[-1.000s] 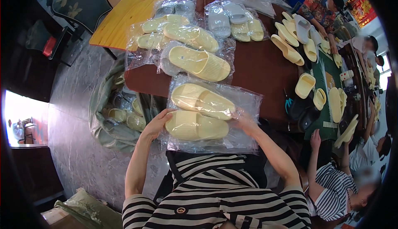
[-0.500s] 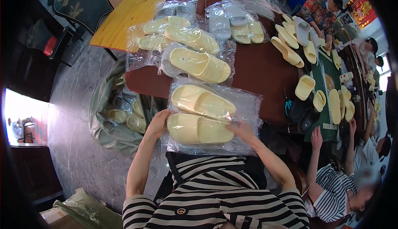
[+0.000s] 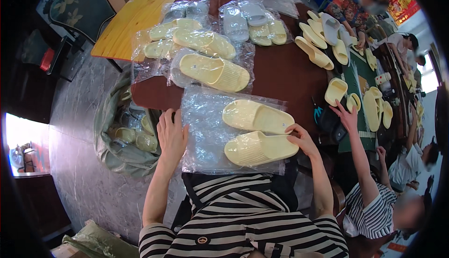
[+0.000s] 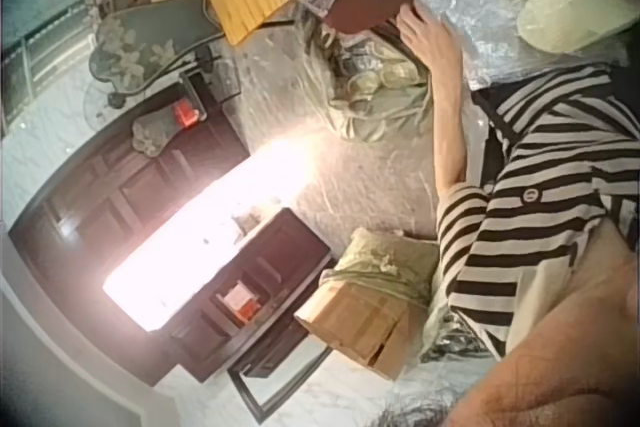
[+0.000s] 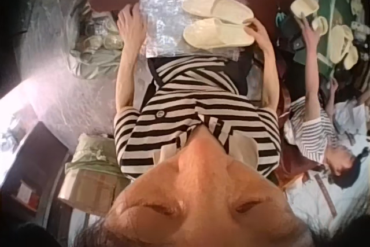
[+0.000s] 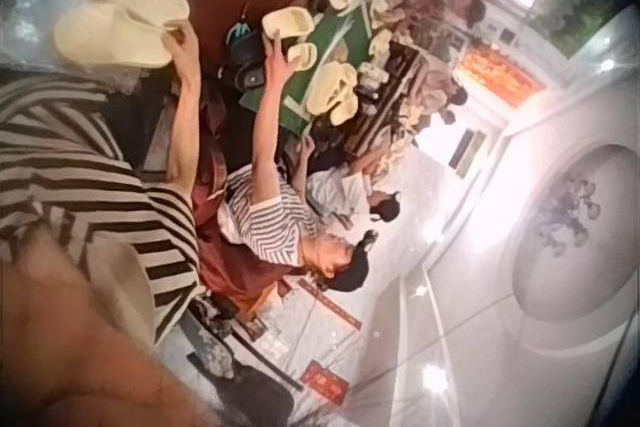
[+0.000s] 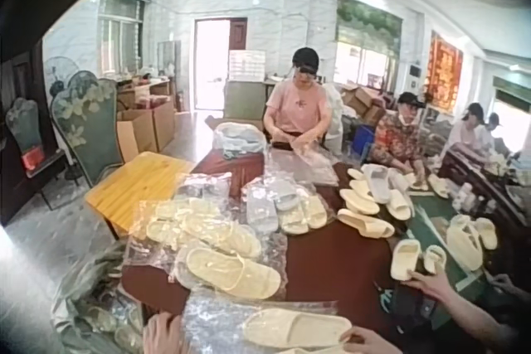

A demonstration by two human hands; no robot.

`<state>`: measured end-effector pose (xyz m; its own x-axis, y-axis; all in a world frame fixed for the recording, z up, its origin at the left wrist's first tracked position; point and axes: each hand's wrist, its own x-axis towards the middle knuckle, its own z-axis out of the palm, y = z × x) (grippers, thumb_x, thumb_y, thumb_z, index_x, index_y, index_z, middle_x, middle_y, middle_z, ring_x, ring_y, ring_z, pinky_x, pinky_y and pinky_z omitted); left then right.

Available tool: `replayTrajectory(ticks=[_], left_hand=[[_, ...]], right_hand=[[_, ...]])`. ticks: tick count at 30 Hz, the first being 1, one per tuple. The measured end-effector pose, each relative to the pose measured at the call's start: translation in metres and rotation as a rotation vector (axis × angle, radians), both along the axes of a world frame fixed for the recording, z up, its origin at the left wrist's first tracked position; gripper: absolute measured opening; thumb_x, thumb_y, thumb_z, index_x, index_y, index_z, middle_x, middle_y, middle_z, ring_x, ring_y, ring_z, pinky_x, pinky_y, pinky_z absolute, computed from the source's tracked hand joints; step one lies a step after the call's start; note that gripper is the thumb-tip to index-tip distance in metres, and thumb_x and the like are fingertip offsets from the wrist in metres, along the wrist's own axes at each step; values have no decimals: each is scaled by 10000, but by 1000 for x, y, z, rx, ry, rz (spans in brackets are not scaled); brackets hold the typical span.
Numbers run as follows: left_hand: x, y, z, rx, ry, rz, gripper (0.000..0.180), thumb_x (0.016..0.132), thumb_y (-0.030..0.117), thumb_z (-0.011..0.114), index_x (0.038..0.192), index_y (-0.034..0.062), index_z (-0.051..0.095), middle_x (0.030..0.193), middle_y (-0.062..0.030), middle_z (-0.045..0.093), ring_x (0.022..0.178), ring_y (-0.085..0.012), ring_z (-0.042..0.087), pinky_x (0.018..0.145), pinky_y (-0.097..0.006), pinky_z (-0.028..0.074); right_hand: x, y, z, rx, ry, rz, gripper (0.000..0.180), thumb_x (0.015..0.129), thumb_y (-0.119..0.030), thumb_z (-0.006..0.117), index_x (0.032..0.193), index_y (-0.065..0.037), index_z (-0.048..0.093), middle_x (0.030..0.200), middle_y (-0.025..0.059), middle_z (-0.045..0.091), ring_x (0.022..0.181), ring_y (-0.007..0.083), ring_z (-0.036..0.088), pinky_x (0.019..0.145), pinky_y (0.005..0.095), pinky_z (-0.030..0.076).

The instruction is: The person packages individual pairs of sandals by hand, taking them from a large sack and placing them into plastic bags.

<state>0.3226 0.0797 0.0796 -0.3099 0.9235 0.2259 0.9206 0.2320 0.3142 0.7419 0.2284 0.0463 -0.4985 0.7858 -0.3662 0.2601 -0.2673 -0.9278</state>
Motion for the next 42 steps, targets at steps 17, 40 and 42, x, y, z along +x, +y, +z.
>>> replayTrajectory(ticks=[17,40,42], left_hand=[[5,13,-77,-204,-51,-362,711,874,535,586,1463,178,407,1563,-182,216,1444,-454,95,1150,-606,76],[24,21,-67,-314,-839,-313,624,934,163,600,1472,31,315,1210,-223,597,1016,-300,633,883,-369,507],[31,25,-58,-316,-722,-351,588,914,170,606,1436,28,377,1213,-221,574,1027,-370,603,877,-412,499]], right_hand=[[135,-25,139,833,-110,-599,230,733,-37,621,958,-77,604,980,16,559,900,129,535,783,226,410],[57,94,-35,1025,-936,-192,206,887,-59,540,1061,-50,650,1010,132,667,989,337,620,835,426,511],[81,113,-46,1033,-1305,-71,230,847,-67,572,1073,-62,613,1023,122,644,997,334,602,808,444,505]])
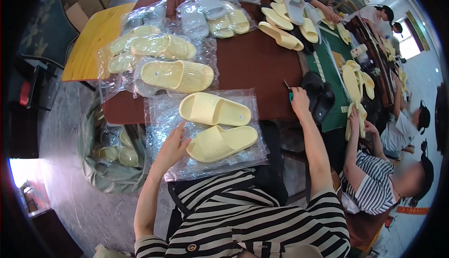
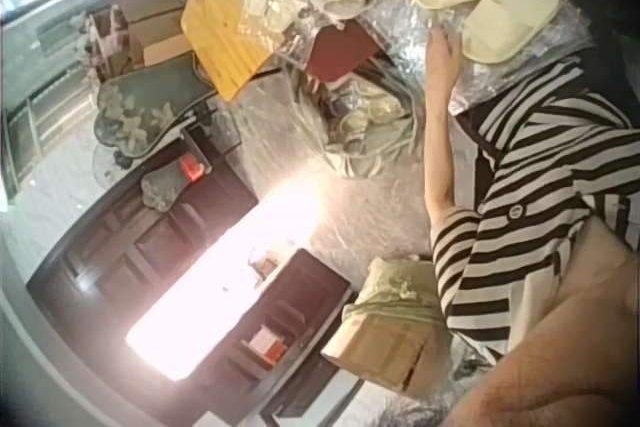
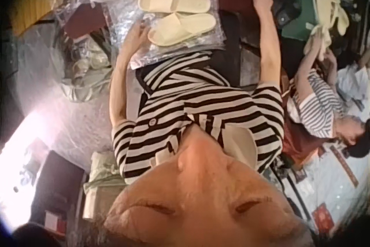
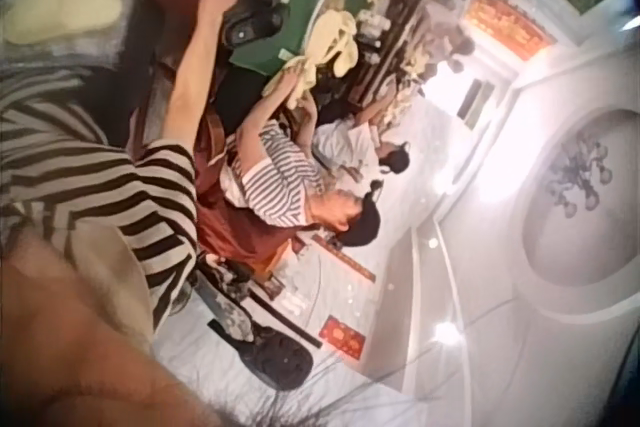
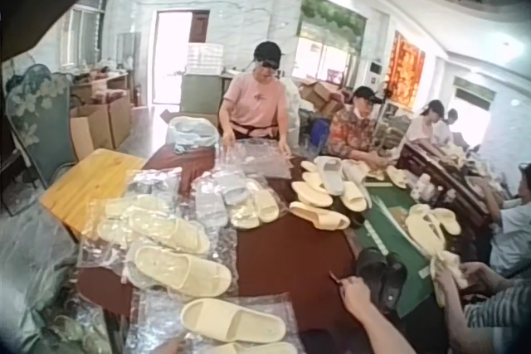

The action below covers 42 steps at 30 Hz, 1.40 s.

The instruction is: The person packages individual pairs of sandals by hand, taking them from a large sack and placing them into plastic bags.

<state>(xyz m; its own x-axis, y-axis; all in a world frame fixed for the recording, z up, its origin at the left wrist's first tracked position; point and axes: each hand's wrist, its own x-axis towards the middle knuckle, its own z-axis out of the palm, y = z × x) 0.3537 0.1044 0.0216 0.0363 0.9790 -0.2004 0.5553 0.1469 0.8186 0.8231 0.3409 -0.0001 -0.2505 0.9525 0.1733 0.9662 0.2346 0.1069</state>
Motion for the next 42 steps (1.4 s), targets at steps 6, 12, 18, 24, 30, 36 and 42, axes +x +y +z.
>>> replayTrajectory(ticks=[6,12,18,24,30,36,42], left_hand=[[18,18,30,282,141,-27,354,874,111,610,1209,0,583,1154,-175,586,1039,-350,582,865,-405,495],[64,81,33,637,508,-394,234,763,103,633,991,64,673,1029,-74,622,1083,-244,541,898,-339,451],[97,120,7,636,951,-772,100,771,151,603,832,113,672,956,-20,610,1034,-188,517,950,-319,389],[73,126,-3,681,779,-628,91,799,116,591,869,94,646,891,-39,642,1011,-211,545,957,-359,377],[71,124,24,617,505,-518,104,821,72,582,922,72,608,863,-68,659,994,-235,573,944,-388,384],[72,118,19,625,423,-486,106,827,73,579,929,81,607,873,-56,652,983,-228,569,917,-381,394],[67,111,10,626,431,-378,100,813,70,578,913,81,581,879,-56,626,938,-239,559,856,-383,402]], right_hand=[[19,32,-37,-133,-354,-24,359,762,-106,661,1094,-71,529,1006,147,608,960,336,601,772,462,503],[-27,22,-14,-199,256,57,498,749,-125,689,1207,-96,495,986,176,604,931,391,635,796,471,521],[-77,-27,32,-375,853,141,471,792,-114,661,1242,-67,531,987,166,652,952,309,657,826,385,509],[-102,-106,81,-562,544,388,480,790,-255,724,1198,-58,564,1001,148,597,946,334,603,831,396,479],[-119,-124,90,-732,366,455,560,816,-462,706,1202,-76,580,949,160,584,898,341,590,793,410,467],[-131,-114,84,-760,351,536,485,801,-370,684,1183,-82,603,1014,154,650,964,325,627,817,429,495],[-95,-79,57,-530,513,391,450,814,-306,671,1204,-86,630,1125,157,662,1043,338,630,889,410,505]])
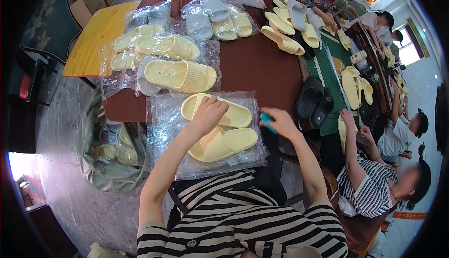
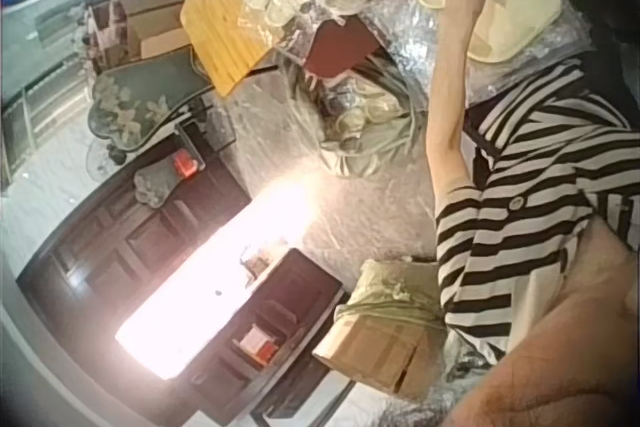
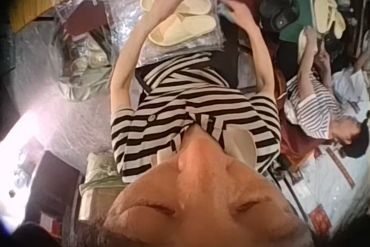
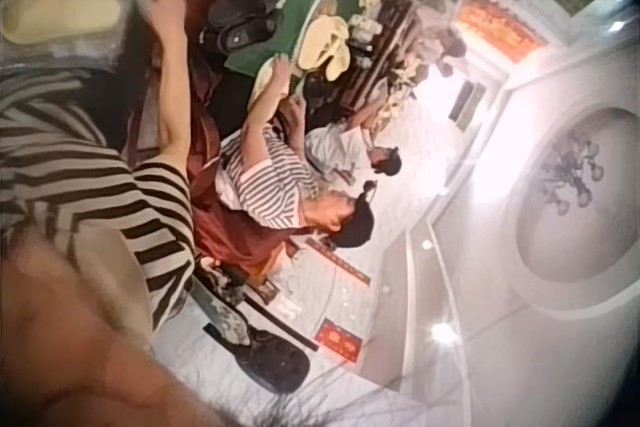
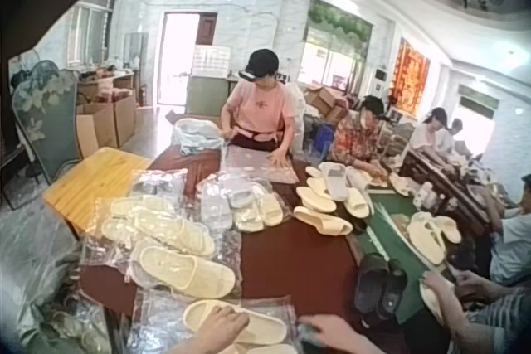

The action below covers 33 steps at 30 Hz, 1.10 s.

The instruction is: The person packages individual pairs of sandals by hand, taking them from a large sack and placing them into plastic bags.

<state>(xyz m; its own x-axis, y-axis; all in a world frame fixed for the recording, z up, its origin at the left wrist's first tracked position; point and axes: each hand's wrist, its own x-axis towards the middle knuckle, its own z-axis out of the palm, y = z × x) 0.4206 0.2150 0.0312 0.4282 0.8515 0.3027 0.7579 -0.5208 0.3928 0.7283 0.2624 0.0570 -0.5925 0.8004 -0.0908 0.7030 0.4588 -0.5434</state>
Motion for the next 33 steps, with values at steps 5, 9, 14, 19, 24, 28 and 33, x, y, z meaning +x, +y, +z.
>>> replayTrajectory(ticks=[5,9,14,19,24,28,33], left_hand=[[18,-15,1,4,-47,2,128,800,52,572,925,73,557,874,-63,598,927,-256,549,824,-382,415],[21,-24,0,12,-138,40,88,838,61,579,921,64,551,867,-77,594,893,-268,560,810,-384,445],[17,-34,4,-67,-137,77,152,788,25,587,933,60,558,882,-86,607,881,-276,586,783,-384,469],[20,-29,-6,-33,-111,96,277,762,5,588,1035,52,595,884,-83,617,901,-267,588,801,-378,473],[21,-26,-16,-34,-97,83,344,747,-14,596,1087,39,613,882,-83,618,907,-268,586,802,-378,474],[21,-24,-24,-42,-162,113,296,757,-25,593,1045,34,625,876,-85,616,889,-272,578,803,-383,470],[24,-23,-30,-5,-182,148,265,775,-29,584,1026,40,632,873,-84,614,886,-273,571,808,-383,463]], right_hand=[[28,53,-68,225,-162,-326,490,847,-230,678,1278,-37,544,1127,216,614,1046,389,602,869,460,510],[3,62,-67,354,-422,-286,422,824,-173,684,1209,-41,572,1146,199,597,1006,359,612,853,421,536],[-32,31,-21,469,109,-87,134,820,-114,657,945,-70,634,938,84,602,903,292,622,699,414,532],[-57,-14,-41,278,62,72,119,812,-113,656,921,-73,628,898,74,603,846,288,627,674,398,531],[-61,-12,-65,410,6,38,101,802,-129,669,877,-74,631,833,54,601,790,259,629,645,376,521],[-66,-13,-68,417,-53,78,101,786,-125,657,861,-76,610,855,67,590,816,269,631,621,395,520],[-73,0,-67,387,-199,120,95,791,-117,635,859,-64,594,862,81,591,833,279,633,614,403,520]])
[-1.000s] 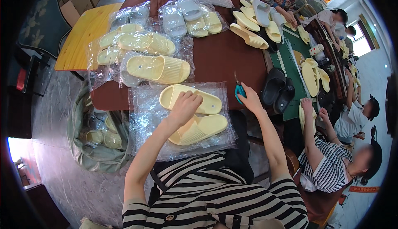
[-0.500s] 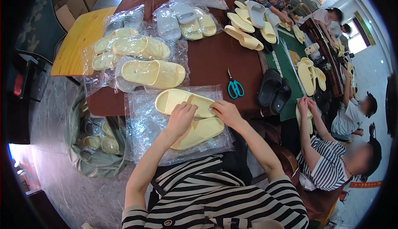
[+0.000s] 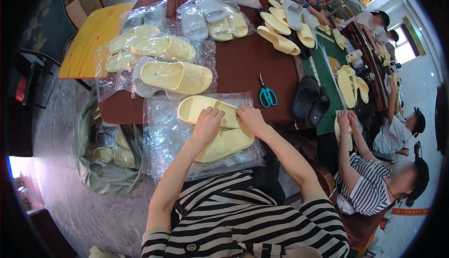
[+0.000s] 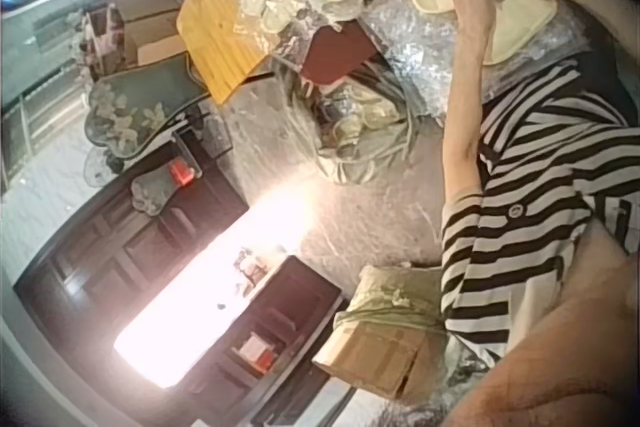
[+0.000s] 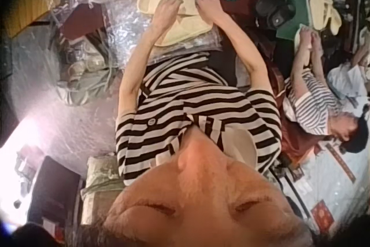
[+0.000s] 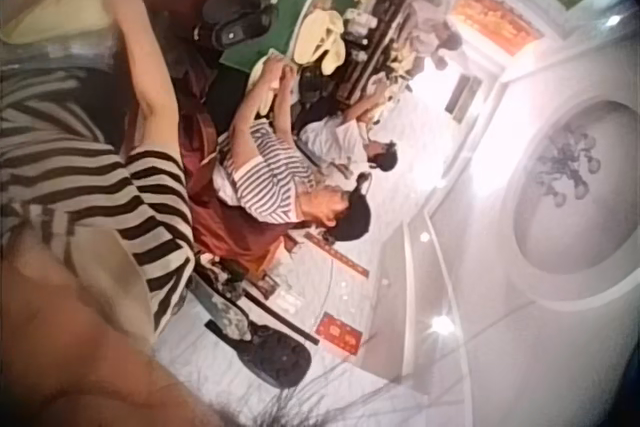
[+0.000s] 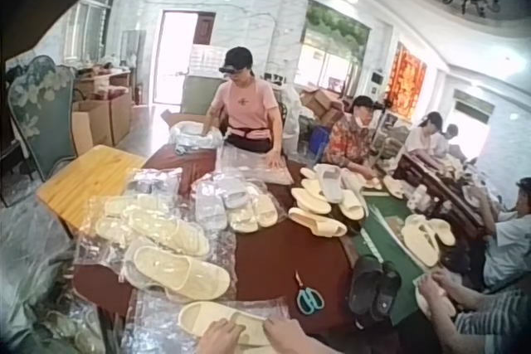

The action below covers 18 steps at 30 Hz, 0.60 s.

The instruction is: The person packages individual pairs of sandals by hand, taking them from a large sack and placing them into plastic bags.

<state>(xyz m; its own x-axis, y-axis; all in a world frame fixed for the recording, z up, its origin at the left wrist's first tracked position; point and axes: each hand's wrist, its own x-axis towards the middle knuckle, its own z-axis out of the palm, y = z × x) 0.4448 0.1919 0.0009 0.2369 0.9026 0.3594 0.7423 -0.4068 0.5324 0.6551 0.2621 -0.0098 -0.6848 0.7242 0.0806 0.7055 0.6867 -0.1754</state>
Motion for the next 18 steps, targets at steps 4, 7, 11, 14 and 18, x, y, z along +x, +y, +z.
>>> replayTrajectory(ticks=[4,7,11,14,18], left_hand=[[3,1,-3,0,31,7,256,761,-12,589,1005,49,638,888,-75,614,909,-265,569,808,-374,455],[3,-1,-5,-8,57,14,258,748,-4,592,994,53,641,894,-72,615,918,-260,569,811,-373,450],[3,-1,-6,-10,84,22,257,741,-7,593,986,53,643,894,-71,616,921,-256,570,817,-373,447],[2,-1,-2,15,69,13,240,725,11,600,955,58,647,889,-71,611,922,-257,565,807,-369,443],[0,-1,1,23,62,0,228,726,10,600,942,60,655,882,-67,614,918,-248,565,801,-365,444]], right_hand=[[5,6,1,-5,-70,77,113,812,-147,625,855,-66,558,812,81,564,815,284,618,622,407,505],[12,5,9,-74,21,149,116,816,-121,616,889,-56,553,850,106,575,838,291,621,647,426,505],[37,3,5,-209,336,15,112,857,-123,603,922,-38,568,875,136,596,834,311,621,684,441,498],[88,9,-10,-371,372,-483,113,872,-131,602,901,-23,587,877,150,640,844,336,639,717,436,502],[138,19,-25,-333,344,-725,111,863,-129,588,875,-22,618,866,183,681,883,363,668,761,440,512]])
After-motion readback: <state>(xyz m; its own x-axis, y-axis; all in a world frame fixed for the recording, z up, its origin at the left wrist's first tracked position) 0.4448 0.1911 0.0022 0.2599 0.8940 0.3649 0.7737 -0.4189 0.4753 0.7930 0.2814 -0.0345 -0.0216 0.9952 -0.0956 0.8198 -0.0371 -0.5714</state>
